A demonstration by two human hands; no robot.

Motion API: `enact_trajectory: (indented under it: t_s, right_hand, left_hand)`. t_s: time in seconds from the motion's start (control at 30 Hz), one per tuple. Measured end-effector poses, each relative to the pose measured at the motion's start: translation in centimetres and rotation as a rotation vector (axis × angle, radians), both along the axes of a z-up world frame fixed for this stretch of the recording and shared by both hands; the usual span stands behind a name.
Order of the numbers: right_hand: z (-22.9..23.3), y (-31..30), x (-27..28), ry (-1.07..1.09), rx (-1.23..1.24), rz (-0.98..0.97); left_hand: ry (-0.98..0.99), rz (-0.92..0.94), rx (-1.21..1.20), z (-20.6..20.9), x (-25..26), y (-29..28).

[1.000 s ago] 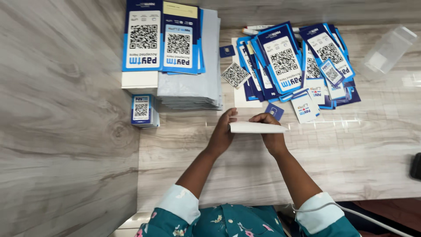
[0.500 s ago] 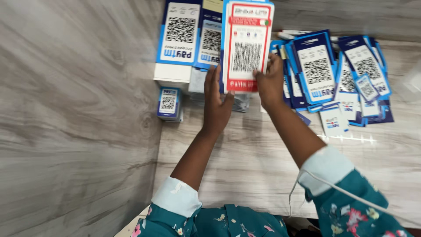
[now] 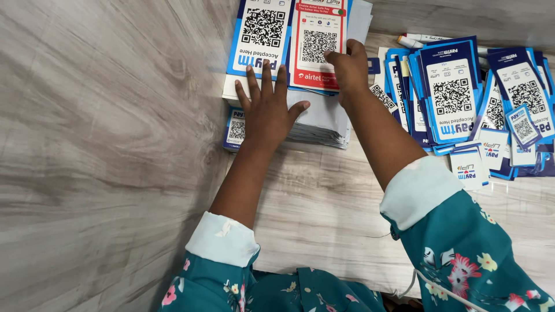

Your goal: The person sorts and stacks Paytm QR code cards and other payment cards on a tiled floor. They separate different card types into neat piles and place markers into a small plastic container.

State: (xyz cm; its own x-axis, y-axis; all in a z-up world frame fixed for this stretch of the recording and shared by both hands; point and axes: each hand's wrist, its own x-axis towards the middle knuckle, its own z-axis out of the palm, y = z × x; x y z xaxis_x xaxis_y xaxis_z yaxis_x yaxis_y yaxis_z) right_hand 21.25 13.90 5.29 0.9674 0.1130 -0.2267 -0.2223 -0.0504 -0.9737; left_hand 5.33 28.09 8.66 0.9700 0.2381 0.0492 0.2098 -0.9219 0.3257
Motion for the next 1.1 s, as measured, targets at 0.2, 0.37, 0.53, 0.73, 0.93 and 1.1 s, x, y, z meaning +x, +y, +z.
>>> enact_trajectory:
  t_s: [0.2, 0.37, 0.53, 0.73, 0.93, 1.1]
  right_hand:
    - [2.2, 0.4, -1.4, 0.148, -0.004, 0.046]
    - [1.5, -0.7, -0.8, 0.15, -0.002, 0.023]
    - [0.2, -3.4, -1.1, 0.11, 0.037, 0.077]
    - [0.7, -7.4, -3.6, 0.089, 0.118, 0.026]
    - [-1.8, -14.0, -7.0, 0.063, 0.241, -0.051]
    - [-7.6, -22.9, -9.4, -0.297, -0.03, -0.15]
  left_hand:
    - [0.024, 0.01, -0.007, -0.8, 0.1, 0.0]
    - [0.019, 0.018, 0.016, -1.4, 0.1, 0.1]
    - [-0.18, -0.011, 0.072, -1.7, -1.0, -1.5]
    - [-0.347, -0.158, 0.081, -0.9, -1.2, -7.6]
    - [-0.307, -0.332, -0.013, -2.3, -1.1, -15.0]
    - [-0.131, -0.451, -0.103, -4.0, -1.9, -20.9]
